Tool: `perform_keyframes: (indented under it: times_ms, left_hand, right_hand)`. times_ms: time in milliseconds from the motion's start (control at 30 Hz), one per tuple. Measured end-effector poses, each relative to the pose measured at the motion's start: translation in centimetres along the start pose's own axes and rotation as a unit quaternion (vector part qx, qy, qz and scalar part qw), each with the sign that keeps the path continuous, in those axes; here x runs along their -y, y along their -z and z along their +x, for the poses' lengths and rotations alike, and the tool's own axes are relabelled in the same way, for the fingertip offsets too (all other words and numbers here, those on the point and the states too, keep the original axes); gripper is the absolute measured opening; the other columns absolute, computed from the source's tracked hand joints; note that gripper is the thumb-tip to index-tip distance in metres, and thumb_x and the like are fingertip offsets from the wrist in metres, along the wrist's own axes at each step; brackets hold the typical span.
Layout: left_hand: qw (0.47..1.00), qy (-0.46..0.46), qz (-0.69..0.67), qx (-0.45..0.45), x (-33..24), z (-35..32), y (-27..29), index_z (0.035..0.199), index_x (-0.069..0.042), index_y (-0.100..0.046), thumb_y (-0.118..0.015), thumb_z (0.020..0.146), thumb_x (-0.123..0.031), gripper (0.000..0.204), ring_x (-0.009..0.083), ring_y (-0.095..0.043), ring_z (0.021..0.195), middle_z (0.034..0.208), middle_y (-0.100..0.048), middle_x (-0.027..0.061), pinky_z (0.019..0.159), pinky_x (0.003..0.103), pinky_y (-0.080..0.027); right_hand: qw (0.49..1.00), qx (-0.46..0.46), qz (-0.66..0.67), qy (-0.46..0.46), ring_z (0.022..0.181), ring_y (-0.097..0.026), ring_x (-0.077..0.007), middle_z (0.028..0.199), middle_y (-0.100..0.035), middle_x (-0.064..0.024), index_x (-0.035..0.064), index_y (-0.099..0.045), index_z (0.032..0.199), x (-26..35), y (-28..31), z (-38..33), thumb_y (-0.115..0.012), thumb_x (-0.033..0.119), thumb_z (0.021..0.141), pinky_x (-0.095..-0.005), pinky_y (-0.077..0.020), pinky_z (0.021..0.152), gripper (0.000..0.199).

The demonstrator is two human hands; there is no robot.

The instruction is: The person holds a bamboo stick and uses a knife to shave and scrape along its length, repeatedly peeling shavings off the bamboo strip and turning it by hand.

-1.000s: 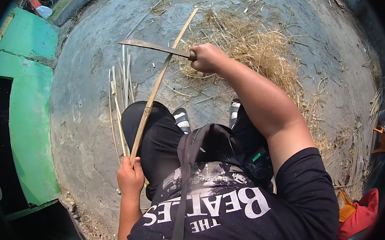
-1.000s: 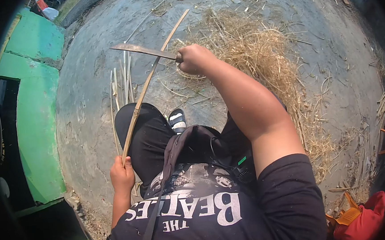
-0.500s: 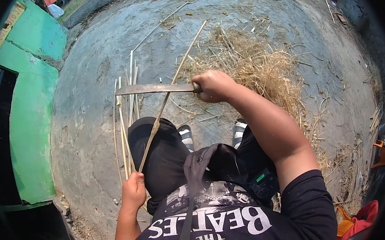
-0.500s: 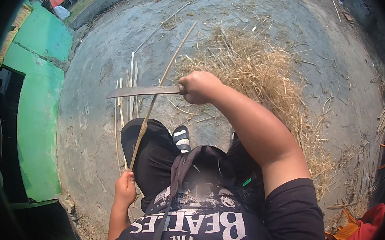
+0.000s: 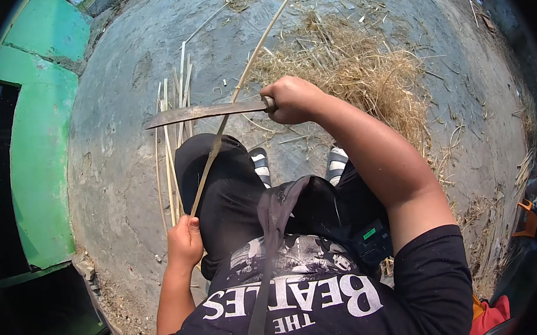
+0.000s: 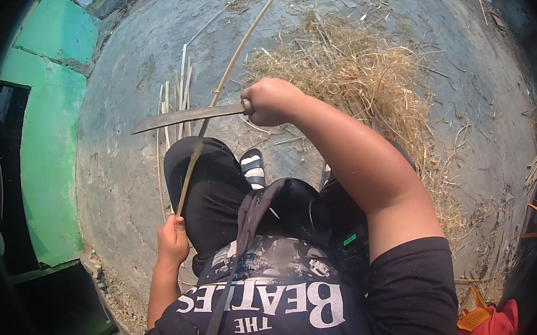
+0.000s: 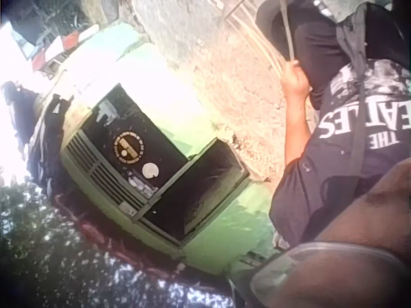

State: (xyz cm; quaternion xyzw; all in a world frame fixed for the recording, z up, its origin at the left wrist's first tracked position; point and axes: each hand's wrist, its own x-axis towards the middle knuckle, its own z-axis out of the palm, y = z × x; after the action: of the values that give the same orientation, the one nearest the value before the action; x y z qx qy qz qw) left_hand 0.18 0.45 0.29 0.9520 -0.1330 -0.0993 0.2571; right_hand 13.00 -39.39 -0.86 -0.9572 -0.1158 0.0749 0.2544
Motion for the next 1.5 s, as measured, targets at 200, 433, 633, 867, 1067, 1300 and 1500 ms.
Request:
perform_keyframes:
  times_ms: [200, 433, 633, 867, 1067, 1300, 1500]
  left_hand:
    - [0.997, 0.022, -0.065, 0.037, -0.1, -0.1, 0.9, 0.081, 0.001, -0.051, -0.044, 0.109, -0.043, 0.053, 0.0492, -0.056, 0.063, 0.066, -0.055, 0.0253, 0.055, 0.046, -0.041]
    - [0.999, 0.030, -0.019, 0.007, -1.2, 0.2, 0.2, 0.083, 0.001, -0.054, -0.043, 0.109, -0.043, 0.053, 0.0498, -0.057, 0.064, 0.066, -0.055, 0.0254, 0.056, 0.049, -0.042]
    - [1.000, 0.005, 0.005, -0.003, -1.3, -0.5, 0.1, 0.084, 0.000, -0.054, -0.045, 0.109, -0.042, 0.051, 0.0487, -0.059, 0.064, 0.066, -0.056, 0.0250, 0.056, 0.049, -0.042]
    - [1.000, 0.018, -0.001, 0.010, -0.2, -0.9, 0.7, 0.083, 0.000, -0.053, -0.045, 0.109, -0.042, 0.051, 0.0483, -0.058, 0.063, 0.065, -0.056, 0.0240, 0.055, 0.050, -0.041]
    - [0.999, 0.030, 0.031, 0.008, -1.4, -1.8, 1.7, 0.081, 0.000, -0.053, -0.045, 0.109, -0.041, 0.050, 0.0479, -0.057, 0.062, 0.063, -0.055, 0.0237, 0.055, 0.050, -0.041]
    - [0.999, 0.020, 0.028, 0.024, -0.7, -1.7, 1.7, 0.082, 0.000, -0.053, -0.045, 0.110, -0.039, 0.049, 0.0450, -0.057, 0.060, 0.062, -0.055, 0.0225, 0.055, 0.048, -0.041]
    - [0.999, 0.024, 0.006, 0.037, -0.1, -1.3, 2.4, 0.084, 0.001, -0.054, -0.045, 0.110, -0.039, 0.049, 0.0402, -0.055, 0.055, 0.061, -0.053, 0.0207, 0.054, 0.045, -0.041]
  right_hand:
    - [0.998, -0.047, 0.019, -0.038, 0.091, -0.071, -0.0396, 0.091, -0.073, -0.0179, 0.0110, -0.073, 0.095, 1.7, -1.3, -1.0, -0.067, 0.022, 0.080, -0.0486, -0.0575, 0.082, 0.020]
    - [0.996, -0.042, 0.007, -0.072, 0.092, -0.072, -0.0377, 0.095, -0.074, -0.0157, 0.0125, -0.074, 0.098, 0.2, 0.2, -1.0, -0.067, 0.019, 0.080, -0.0481, -0.0582, 0.081, 0.021]
    - [0.998, -0.046, -0.027, -0.036, 0.091, -0.072, -0.0376, 0.093, -0.074, -0.0154, 0.0136, -0.074, 0.099, 0.6, 0.7, -0.9, -0.066, 0.018, 0.079, -0.0476, -0.0580, 0.083, 0.022]
    - [0.998, -0.008, -0.065, -0.021, 0.098, -0.071, -0.0358, 0.098, -0.074, -0.0155, 0.0130, -0.074, 0.102, 1.8, 0.4, -1.0, -0.065, 0.019, 0.082, -0.0463, -0.0575, 0.087, 0.023]
    - [0.976, -0.072, 0.065, -0.192, 0.099, -0.071, -0.0368, 0.104, -0.074, -0.0171, 0.0124, -0.074, 0.107, -7.0, 1.0, 0.0, -0.063, 0.024, 0.088, -0.0465, -0.0567, 0.086, 0.024]
    - [0.999, 0.004, -0.027, -0.046, 0.096, -0.071, -0.0360, 0.097, -0.074, -0.0156, 0.0118, -0.075, 0.098, -0.3, 1.2, -1.5, -0.064, 0.017, 0.081, -0.0474, -0.0567, 0.087, 0.021]
    - [0.982, -0.078, 0.048, -0.166, 0.097, -0.071, -0.0373, 0.097, -0.074, -0.0172, 0.0114, -0.075, 0.100, -4.5, 0.1, 0.0, -0.063, 0.018, 0.084, -0.0463, -0.0565, 0.087, 0.021]
